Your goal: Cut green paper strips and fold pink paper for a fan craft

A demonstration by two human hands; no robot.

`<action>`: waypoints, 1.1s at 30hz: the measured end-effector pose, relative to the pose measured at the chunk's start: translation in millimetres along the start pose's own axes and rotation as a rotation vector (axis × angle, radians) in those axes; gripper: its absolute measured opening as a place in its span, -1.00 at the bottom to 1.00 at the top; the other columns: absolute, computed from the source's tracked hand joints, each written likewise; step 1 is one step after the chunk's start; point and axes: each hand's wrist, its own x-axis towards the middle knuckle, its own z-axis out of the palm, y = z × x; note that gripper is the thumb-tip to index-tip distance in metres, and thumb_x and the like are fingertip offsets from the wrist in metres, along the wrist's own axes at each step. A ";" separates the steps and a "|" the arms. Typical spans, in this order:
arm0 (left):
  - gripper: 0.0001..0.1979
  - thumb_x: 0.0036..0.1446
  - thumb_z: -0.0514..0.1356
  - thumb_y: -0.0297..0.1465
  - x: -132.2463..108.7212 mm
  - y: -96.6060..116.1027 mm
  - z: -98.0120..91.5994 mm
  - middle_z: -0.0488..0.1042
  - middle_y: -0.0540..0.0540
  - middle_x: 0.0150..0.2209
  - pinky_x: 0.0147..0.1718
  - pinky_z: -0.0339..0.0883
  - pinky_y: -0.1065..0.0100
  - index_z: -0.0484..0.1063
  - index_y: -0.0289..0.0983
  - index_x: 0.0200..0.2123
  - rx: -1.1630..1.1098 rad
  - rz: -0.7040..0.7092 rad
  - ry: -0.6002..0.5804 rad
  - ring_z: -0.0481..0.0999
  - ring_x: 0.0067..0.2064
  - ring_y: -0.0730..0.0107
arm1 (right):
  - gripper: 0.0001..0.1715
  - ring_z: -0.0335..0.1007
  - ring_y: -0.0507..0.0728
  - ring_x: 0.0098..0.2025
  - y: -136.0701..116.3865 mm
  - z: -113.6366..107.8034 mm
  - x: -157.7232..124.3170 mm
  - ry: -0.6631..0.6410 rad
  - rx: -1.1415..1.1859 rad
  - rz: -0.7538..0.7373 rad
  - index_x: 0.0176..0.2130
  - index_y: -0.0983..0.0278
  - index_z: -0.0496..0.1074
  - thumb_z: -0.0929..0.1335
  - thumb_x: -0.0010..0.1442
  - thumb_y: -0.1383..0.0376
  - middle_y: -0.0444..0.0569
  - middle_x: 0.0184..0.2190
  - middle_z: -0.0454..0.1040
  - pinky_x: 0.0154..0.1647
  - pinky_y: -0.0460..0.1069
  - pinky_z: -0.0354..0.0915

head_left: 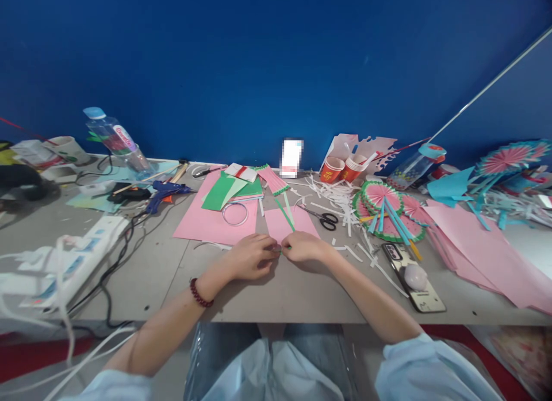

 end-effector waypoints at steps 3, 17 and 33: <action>-0.73 0.09 0.08 -0.42 0.2 0.4 0.0 0.42 -0.12 -0.14 -0.18 0.25 0.27 0.47 -0.18 -0.14 0.000 -0.009 0.003 0.40 -0.10 0.25 | -0.67 0.44 0.12 -0.29 -2.1 -0.5 -1.1 0.007 -0.006 0.009 -0.25 0.26 0.54 0.22 0.13 0.31 0.06 -0.26 0.57 -0.46 -0.09 0.07; -0.71 0.08 0.08 -0.43 0.5 1.5 1.2 0.42 -0.13 -0.17 -0.19 0.25 0.27 0.47 -0.19 -0.13 -0.007 -0.024 0.010 0.40 -0.11 0.24 | -0.62 0.47 0.20 -0.23 -12.1 -1.7 -6.0 0.054 -0.121 0.056 -0.20 0.34 0.54 0.21 0.16 0.28 0.21 -0.22 0.55 -0.40 -0.05 0.14; -0.67 0.07 0.09 -0.43 0.0 1.2 0.3 0.41 -0.12 -0.16 -0.18 0.25 0.28 0.45 -0.18 -0.07 -0.011 -0.032 -0.012 0.39 -0.11 0.25 | -0.68 0.34 0.04 -0.42 24.5 5.6 3.3 0.004 0.023 -0.012 -0.34 0.29 0.52 0.24 0.19 0.21 -0.01 -0.39 0.53 -0.51 -0.10 0.00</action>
